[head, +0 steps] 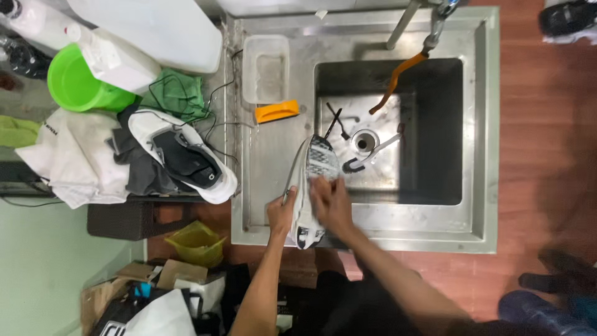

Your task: The person cleans the sole of a white shoe by scrubbing it with a small brush over a sink.

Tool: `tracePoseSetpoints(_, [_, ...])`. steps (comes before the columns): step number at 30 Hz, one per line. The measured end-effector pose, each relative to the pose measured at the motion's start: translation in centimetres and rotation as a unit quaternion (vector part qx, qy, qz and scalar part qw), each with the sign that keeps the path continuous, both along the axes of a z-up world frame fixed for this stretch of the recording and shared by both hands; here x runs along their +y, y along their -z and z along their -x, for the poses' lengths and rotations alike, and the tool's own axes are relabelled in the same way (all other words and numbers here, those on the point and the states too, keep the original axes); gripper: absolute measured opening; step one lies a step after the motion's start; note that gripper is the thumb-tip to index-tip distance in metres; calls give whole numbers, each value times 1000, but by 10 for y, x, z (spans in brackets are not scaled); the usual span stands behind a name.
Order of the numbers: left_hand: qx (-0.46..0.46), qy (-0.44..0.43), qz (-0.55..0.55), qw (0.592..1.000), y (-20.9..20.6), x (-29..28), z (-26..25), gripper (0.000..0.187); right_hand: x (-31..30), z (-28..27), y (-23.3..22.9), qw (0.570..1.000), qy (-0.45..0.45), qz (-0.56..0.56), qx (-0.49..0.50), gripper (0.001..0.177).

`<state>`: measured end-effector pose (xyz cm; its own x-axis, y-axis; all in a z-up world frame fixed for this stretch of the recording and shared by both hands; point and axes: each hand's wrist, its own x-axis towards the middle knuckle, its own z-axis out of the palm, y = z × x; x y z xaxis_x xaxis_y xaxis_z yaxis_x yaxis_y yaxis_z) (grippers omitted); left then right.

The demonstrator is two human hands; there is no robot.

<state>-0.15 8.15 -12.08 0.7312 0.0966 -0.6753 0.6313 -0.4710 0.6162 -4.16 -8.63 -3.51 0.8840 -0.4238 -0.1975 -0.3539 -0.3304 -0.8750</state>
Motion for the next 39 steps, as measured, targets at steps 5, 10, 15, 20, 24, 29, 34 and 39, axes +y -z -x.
tracePoseSetpoints(5, [7,-13,21,1000,57,13,1,51,-47,-142,57,994,53,66,-63,29])
tracePoseSetpoints(10, [-6,-10,37,999,34,8,-2,45,-14,-51,16,988,46,59,-136,36])
tracePoseSetpoints(15, [5,-28,30,999,54,14,3,54,-8,-70,3,996,74,48,-12,47])
tracePoseSetpoints(20, [-6,-18,27,999,34,10,10,50,-55,-123,34,990,82,101,-47,49])
tracePoseSetpoints(24, [3,-30,25,999,27,2,5,48,6,15,5,992,86,-64,73,50])
tracePoseSetpoints(29, [-12,-40,14,999,55,9,8,53,-42,-103,67,983,118,132,-42,46])
tracePoseSetpoints(34, [-21,-31,42,998,1,-13,4,50,-58,-78,46,975,126,122,-135,38])
tracePoseSetpoints(39, [15,-61,23,998,-36,-26,-9,55,-7,-13,-4,991,127,-22,-45,27])
